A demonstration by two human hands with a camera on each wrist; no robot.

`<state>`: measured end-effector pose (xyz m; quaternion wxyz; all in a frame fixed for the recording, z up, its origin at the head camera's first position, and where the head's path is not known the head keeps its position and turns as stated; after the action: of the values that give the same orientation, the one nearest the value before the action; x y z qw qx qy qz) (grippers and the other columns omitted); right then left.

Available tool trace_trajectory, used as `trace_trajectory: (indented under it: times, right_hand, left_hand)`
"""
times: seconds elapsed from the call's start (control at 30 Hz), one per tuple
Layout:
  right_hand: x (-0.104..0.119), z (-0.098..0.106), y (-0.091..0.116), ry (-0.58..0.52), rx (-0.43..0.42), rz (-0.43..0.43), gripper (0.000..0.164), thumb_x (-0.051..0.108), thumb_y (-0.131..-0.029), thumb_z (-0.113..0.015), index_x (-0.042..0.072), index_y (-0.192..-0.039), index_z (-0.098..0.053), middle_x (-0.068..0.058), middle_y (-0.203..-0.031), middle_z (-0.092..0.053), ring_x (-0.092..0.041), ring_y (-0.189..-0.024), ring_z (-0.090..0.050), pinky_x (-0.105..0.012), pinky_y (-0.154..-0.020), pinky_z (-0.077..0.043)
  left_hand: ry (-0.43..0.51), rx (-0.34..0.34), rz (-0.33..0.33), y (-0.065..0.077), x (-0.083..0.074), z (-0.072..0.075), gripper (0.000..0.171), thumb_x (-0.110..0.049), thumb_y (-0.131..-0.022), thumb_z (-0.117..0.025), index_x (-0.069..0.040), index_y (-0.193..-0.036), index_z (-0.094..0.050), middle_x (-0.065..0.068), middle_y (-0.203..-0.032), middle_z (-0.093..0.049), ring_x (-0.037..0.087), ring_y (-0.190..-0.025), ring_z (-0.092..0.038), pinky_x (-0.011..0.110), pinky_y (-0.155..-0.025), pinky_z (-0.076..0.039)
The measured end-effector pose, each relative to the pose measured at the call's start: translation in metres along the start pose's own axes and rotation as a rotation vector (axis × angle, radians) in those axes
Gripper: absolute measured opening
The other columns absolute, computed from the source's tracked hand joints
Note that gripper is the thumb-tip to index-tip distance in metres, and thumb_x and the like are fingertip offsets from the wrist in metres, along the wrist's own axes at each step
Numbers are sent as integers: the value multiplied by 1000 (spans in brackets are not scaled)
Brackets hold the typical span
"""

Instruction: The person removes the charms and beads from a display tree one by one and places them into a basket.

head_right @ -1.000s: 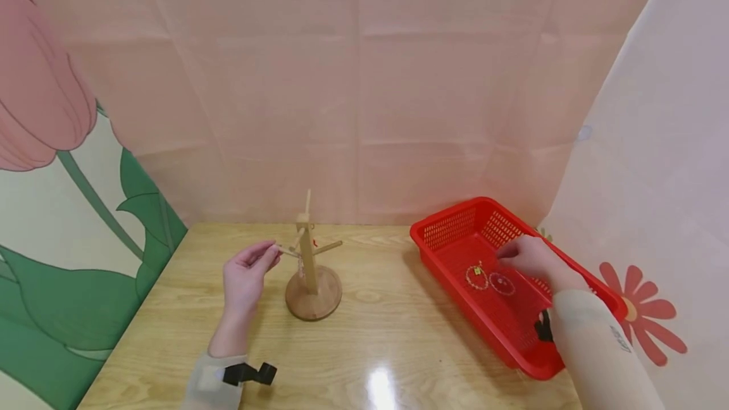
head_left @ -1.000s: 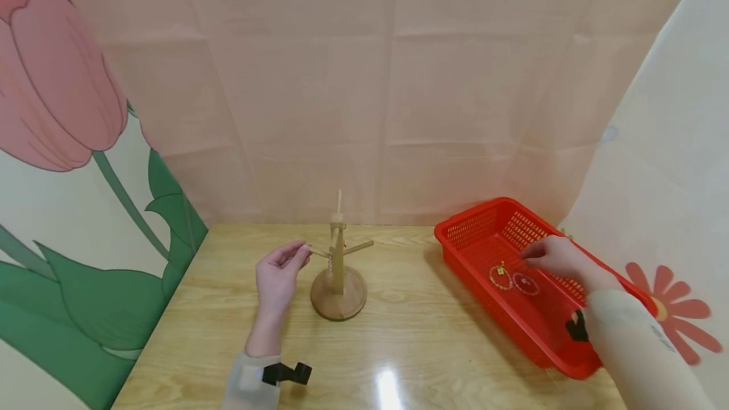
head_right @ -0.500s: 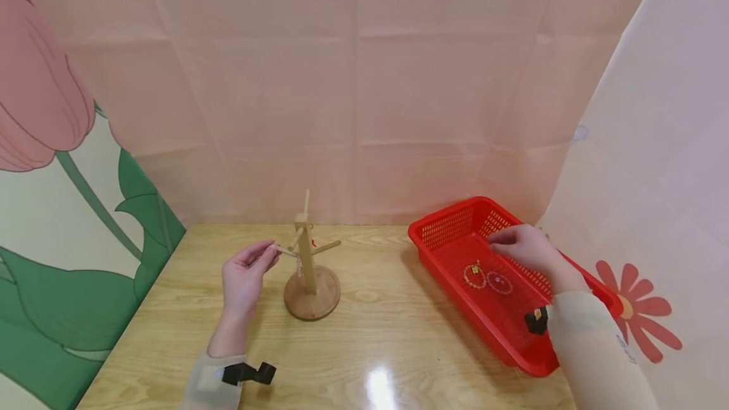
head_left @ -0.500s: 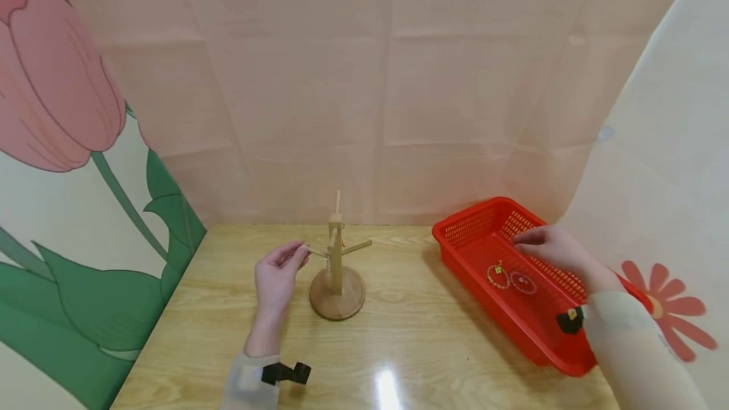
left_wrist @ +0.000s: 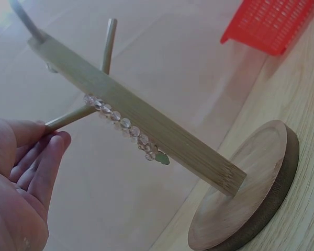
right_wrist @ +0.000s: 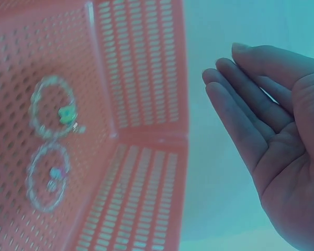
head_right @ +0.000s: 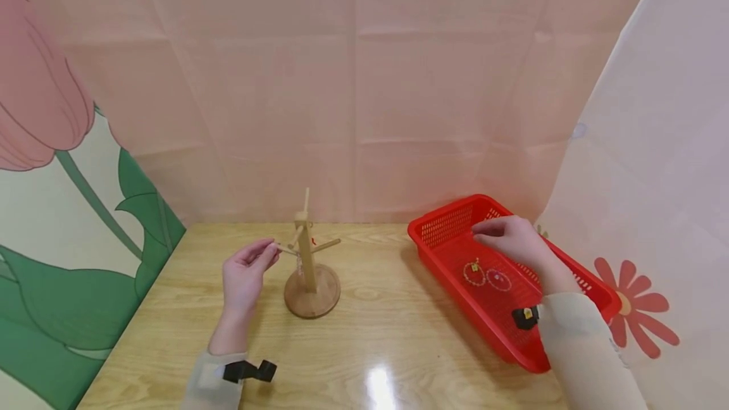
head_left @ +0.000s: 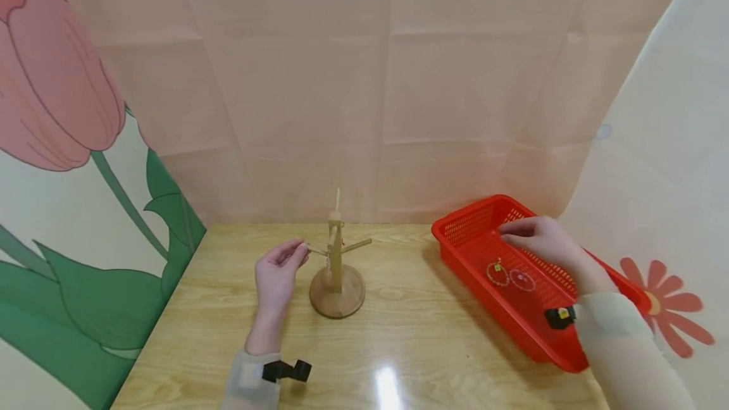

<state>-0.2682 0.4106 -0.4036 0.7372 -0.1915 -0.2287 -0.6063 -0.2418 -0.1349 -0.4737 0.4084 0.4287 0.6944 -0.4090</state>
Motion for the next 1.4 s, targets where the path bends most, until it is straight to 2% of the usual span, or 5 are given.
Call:
trace_trajectory:
  times: [0.47,0.73,0.97,1.13,1.4]
  right_hand:
    - [46,-21,-4,-98,-56,26,44,46,-102,-75,18,-136,-75,-4,-127,-76,-26,-109,-70,-23,-84,-64]
    - [68,-40,-10,-173,-51,96,32,36,-100,-80,20,-128,-79,0,-121,-78,-25,-104,-73,-26,-84,-66]
    - [89,-48,-13,-204,-37,119,26,23,-100,-81,17,-125,-81,-3,-118,-79,-19,-99,-75,-24,-84,-65]
    - [99,-51,-12,-256,-16,117,30,25,-99,-81,12,-127,-79,-2,-118,-79,-17,-99,-76,-23,-86,-65]
    - [119,-64,-14,-316,-30,174,28,23,-99,-82,12,-124,-80,-1,-117,-79,-25,-104,-76,-23,-88,-65]
  left_hand:
    - [10,-11,-3,1,-5,-1,22,9,-95,-77,21,-113,-71,11,-93,-80,13,-83,-78,30,-81,-69]
    - [16,3,-4,1,-4,-1,26,10,-95,-76,24,-115,-67,10,-93,-80,13,-83,-78,30,-81,-69]
    - [19,7,-15,1,-6,-2,21,9,-95,-77,20,-112,-72,13,-95,-80,14,-83,-78,31,-82,-69]
    - [12,7,-11,2,-7,-3,18,9,-95,-77,18,-110,-73,12,-95,-80,14,-83,-78,31,-82,-69]
    - [-6,4,1,3,-5,-1,19,7,-96,-77,16,-112,-74,18,-98,-79,15,-85,-78,32,-83,-68]
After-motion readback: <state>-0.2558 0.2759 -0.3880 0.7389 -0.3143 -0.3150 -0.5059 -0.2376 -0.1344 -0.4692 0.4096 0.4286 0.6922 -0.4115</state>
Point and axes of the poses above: each hand's wrist, its own y-axis away from the middle knuckle, its own z-axis out of the back of the hand, x = y × z, the point moved 1 cm from there along -y, towards the middle knuckle
